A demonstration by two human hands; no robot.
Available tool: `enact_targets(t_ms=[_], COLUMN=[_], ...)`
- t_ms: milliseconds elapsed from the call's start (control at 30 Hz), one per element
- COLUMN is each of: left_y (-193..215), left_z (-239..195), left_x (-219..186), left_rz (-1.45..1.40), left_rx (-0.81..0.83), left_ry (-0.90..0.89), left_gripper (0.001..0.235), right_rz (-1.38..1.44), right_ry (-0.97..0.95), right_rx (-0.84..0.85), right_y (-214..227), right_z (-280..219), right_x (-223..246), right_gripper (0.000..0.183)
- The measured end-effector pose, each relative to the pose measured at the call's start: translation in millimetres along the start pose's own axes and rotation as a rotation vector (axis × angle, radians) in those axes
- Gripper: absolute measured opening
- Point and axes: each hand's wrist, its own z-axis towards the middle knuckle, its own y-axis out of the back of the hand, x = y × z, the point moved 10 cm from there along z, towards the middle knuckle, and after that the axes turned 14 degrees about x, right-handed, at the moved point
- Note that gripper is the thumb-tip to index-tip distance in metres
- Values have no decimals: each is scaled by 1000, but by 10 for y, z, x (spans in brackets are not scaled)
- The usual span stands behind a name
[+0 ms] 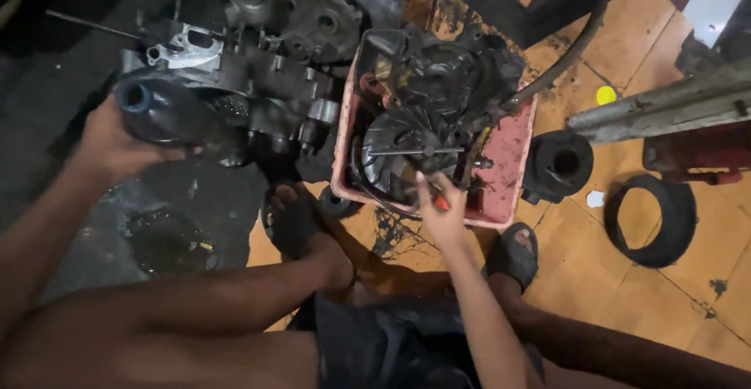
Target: The person cleans a disassembled engine part placed in a pink basin using a brush and a liquid from a plastic bottle. They scrub the component thoroughly and pour more liquid onto it during the process.
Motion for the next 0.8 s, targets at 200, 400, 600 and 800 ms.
enact_targets(t_ms=[200, 400, 600, 800], left_y=[-20, -59, -257, -505], left_z=[-95, -157, -270, -126], left_x=[-125, -467, -1303, -1766], left_rz=[351, 347, -114, -238], left_rx=[-54, -44, 47, 25], left_ry=[-88, -317, -439, -287], left_gripper=[101, 96, 62, 78], right_rz=[-179, -153, -78, 15], right_ry=[106, 120, 277, 173], right_rx=[-140, -75, -59, 19], right_y=[351, 303, 573, 524], right_z=[-169, -102, -126, -160], right_x=[304, -98, 156, -58], right_gripper=[26, 19, 15, 18])
